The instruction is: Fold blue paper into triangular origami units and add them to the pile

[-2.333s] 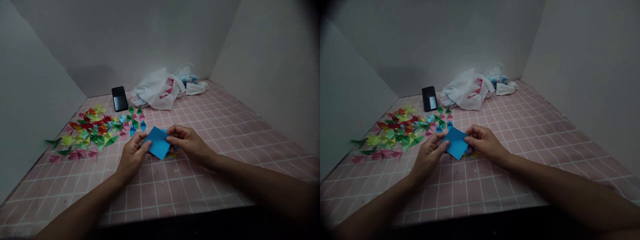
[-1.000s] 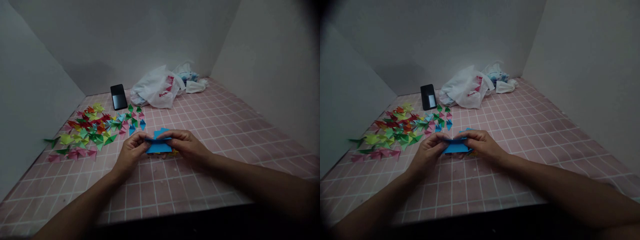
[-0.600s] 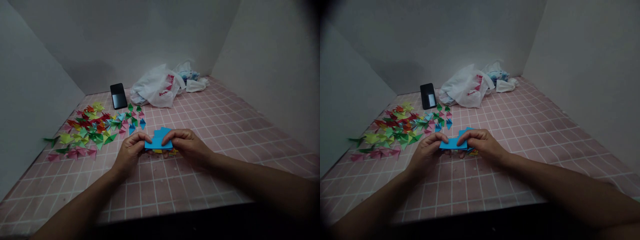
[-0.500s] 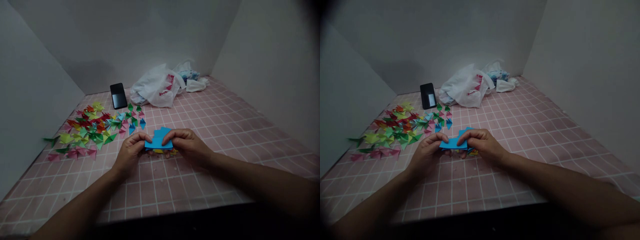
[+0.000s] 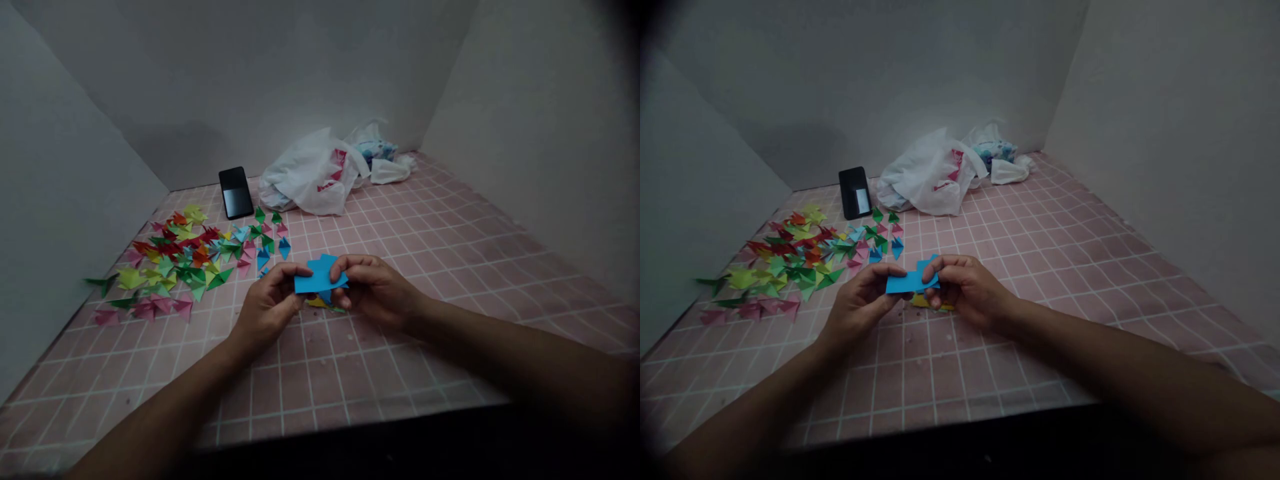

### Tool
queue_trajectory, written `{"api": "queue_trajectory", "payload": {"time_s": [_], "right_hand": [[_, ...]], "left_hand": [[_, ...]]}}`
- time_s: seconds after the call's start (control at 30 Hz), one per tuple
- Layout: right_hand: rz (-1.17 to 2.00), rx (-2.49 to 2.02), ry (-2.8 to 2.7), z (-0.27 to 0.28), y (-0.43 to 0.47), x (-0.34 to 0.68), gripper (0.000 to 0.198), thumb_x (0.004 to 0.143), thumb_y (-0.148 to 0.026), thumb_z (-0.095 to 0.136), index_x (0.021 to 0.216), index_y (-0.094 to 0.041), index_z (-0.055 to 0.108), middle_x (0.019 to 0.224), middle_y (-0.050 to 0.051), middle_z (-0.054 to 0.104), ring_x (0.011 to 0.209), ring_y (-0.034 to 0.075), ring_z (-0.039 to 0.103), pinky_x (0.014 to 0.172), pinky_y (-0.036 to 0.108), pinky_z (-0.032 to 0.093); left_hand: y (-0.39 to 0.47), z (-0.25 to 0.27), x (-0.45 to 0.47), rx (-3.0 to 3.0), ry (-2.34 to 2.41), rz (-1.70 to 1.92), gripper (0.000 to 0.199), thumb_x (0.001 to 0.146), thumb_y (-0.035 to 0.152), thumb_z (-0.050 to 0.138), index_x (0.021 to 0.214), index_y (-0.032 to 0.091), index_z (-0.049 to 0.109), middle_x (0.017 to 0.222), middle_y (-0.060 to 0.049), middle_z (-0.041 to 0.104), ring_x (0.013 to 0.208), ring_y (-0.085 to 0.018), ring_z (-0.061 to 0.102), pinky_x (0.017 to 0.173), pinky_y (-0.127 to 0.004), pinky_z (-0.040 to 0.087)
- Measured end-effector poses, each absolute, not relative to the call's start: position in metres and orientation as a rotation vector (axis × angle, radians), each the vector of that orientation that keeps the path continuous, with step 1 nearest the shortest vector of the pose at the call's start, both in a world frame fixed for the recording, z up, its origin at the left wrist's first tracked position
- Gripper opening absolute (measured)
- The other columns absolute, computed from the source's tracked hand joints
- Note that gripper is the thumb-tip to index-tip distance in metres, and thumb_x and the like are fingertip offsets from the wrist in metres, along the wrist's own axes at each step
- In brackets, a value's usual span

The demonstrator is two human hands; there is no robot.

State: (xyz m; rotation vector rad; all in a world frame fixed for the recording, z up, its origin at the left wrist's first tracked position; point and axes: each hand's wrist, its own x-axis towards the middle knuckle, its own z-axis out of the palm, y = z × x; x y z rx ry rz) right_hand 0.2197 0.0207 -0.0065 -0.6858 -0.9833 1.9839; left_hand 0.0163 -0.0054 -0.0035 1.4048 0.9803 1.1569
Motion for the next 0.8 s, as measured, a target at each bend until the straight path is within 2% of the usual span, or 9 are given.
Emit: {"api": "queue_trajectory", "payload": {"time_s": [0.1, 0.2, 0.33, 0.43, 0.57, 0.7, 0.8], "right_hand": [[2.057, -0.662, -0.938, -0.007, 0.021, 0.219, 0.005, 0.073, -0.016, 0.064, 0.074, -0.016, 0.068, 0.058, 0.0, 0.064, 0.05, 0.01, 0.058, 0.053, 0.023, 0.045], [2.098, -0.639, -0.947, -0.009, 0.02, 0.217, 0.008, 0.077, -0.019, 0.065, 0.083, -0.015, 0.067, 0.064, 0.001, 0.067, 0.053, 0.01, 0.061, 0.056, 0.023, 0.048], [1.961, -0.702, -1.018, -0.012, 0.017, 0.215, 0.02, 0.09, -0.037, 0.064, 0.095, -0.018, 0.061, 0.069, 0.001, 0.068, 0.054, 0.012, 0.061, 0.055, 0.023, 0.048], [1.793, -0.782, -1.171, -0.012, 0.015, 0.215, 0.031, 0.092, -0.049, 0.063, 0.098, -0.018, 0.061, 0.07, -0.001, 0.065, 0.056, 0.011, 0.059, 0.057, 0.023, 0.046], [1.637, -0.878, -1.393, -0.009, 0.012, 0.215, 0.026, 0.083, -0.038, 0.076, 0.093, -0.018, 0.064, 0.071, -0.002, 0.063, 0.059, 0.011, 0.057, 0.057, 0.023, 0.044], [1.557, -0.934, -1.467, -0.008, 0.011, 0.216, 0.018, 0.085, -0.034, 0.07, 0.081, -0.018, 0.063, 0.065, -0.002, 0.06, 0.057, 0.011, 0.055, 0.055, 0.024, 0.041], [1.542, -0.951, -1.474, -0.01, 0.011, 0.216, 0.017, 0.085, -0.033, 0.069, 0.079, -0.018, 0.063, 0.062, -0.002, 0.06, 0.055, 0.011, 0.055, 0.054, 0.024, 0.04]], "left_hand": [[-0.006, -0.004, 0.016, 1.707, 1.062, 1.255, 0.014, 0.082, 0.014, 0.071, 0.093, 0.022, 0.072, 0.094, -0.004, 0.067, 0.089, -0.018, 0.065, 0.081, -0.03, 0.052], [-0.006, -0.001, 0.016, 1.821, 1.159, 1.344, 0.005, 0.086, 0.018, 0.07, 0.083, 0.022, 0.072, 0.092, -0.004, 0.068, 0.09, -0.019, 0.063, 0.083, -0.031, 0.05], [-0.005, 0.001, 0.016, 1.612, 1.295, 1.31, 0.008, 0.085, 0.025, 0.07, 0.079, 0.02, 0.068, 0.079, -0.001, 0.066, 0.075, -0.016, 0.059, 0.071, -0.028, 0.047], [-0.005, 0.0, 0.016, 1.449, 1.295, 1.212, 0.015, 0.084, 0.031, 0.069, 0.078, 0.018, 0.065, 0.068, 0.001, 0.065, 0.065, -0.014, 0.057, 0.064, -0.026, 0.044], [-0.005, -0.002, 0.017, 1.396, 1.257, 1.153, 0.018, 0.083, 0.032, 0.07, 0.074, 0.018, 0.063, 0.063, 0.001, 0.064, 0.061, -0.013, 0.058, 0.062, -0.025, 0.045], [-0.007, -0.001, 0.02, 1.392, 1.217, 1.138, 0.019, 0.082, 0.034, 0.071, 0.075, 0.018, 0.063, 0.062, 0.001, 0.063, 0.06, -0.013, 0.059, 0.061, -0.025, 0.047], [-0.008, -0.001, 0.02, 1.407, 1.216, 1.137, 0.019, 0.082, 0.034, 0.07, 0.075, 0.018, 0.063, 0.061, 0.001, 0.063, 0.059, -0.013, 0.058, 0.06, -0.024, 0.047]]}}
